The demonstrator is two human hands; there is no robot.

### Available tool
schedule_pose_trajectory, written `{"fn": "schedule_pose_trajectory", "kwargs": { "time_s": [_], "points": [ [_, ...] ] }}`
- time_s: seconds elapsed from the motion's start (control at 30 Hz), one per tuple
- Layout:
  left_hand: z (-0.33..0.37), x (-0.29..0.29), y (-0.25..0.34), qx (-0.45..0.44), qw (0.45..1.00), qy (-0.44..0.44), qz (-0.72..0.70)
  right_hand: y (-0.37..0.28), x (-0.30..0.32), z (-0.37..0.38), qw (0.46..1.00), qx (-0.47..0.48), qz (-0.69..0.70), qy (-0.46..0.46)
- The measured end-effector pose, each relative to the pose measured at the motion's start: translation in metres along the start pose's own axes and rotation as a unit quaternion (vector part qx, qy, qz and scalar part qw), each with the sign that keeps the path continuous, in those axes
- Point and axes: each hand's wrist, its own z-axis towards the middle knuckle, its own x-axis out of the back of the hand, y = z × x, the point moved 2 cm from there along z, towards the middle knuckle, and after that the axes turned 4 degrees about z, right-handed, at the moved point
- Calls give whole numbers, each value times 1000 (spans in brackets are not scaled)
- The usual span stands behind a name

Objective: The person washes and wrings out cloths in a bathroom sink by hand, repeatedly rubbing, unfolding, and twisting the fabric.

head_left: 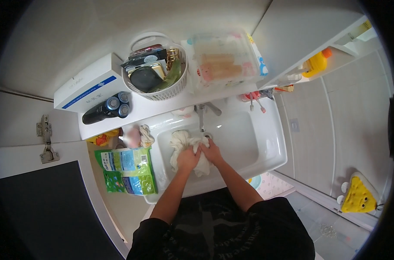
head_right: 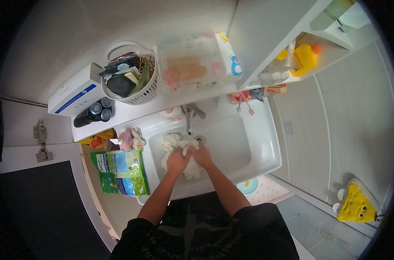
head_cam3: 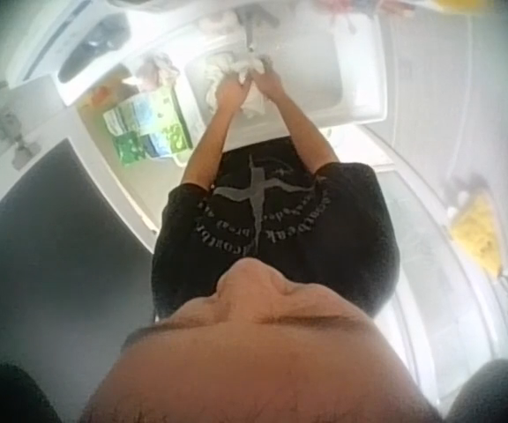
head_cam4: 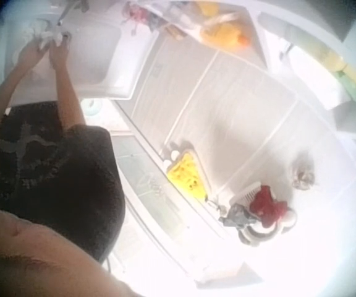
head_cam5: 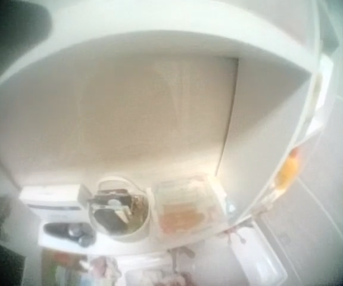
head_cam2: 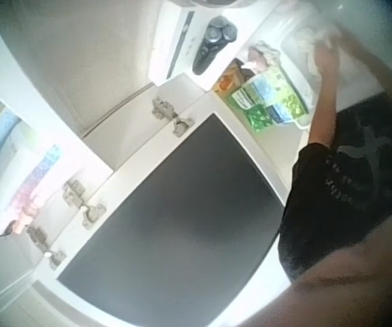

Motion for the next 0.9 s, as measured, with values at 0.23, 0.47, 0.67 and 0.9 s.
{"fn": "schedule_pose_trajectory", "kwargs": {
  "time_s": [0.23, 0.47, 0.67, 0.9],
  "points": [
    [-3, 7, -10, -42, 993, -24, -110, 51, 2, -13, 996, -65, -61, 21],
    [-2, 17, -16, 183, 756, -171, -605, 40, 15, -22, 992, 116, -2, 42],
    [6, 20, 5, 122, 655, -111, -737, 18, 36, -16, 993, 94, 70, 0],
    [7, -1, 12, 85, 614, -202, -758, -9, 24, -26, 959, 282, -4, 3]
  ]
}}
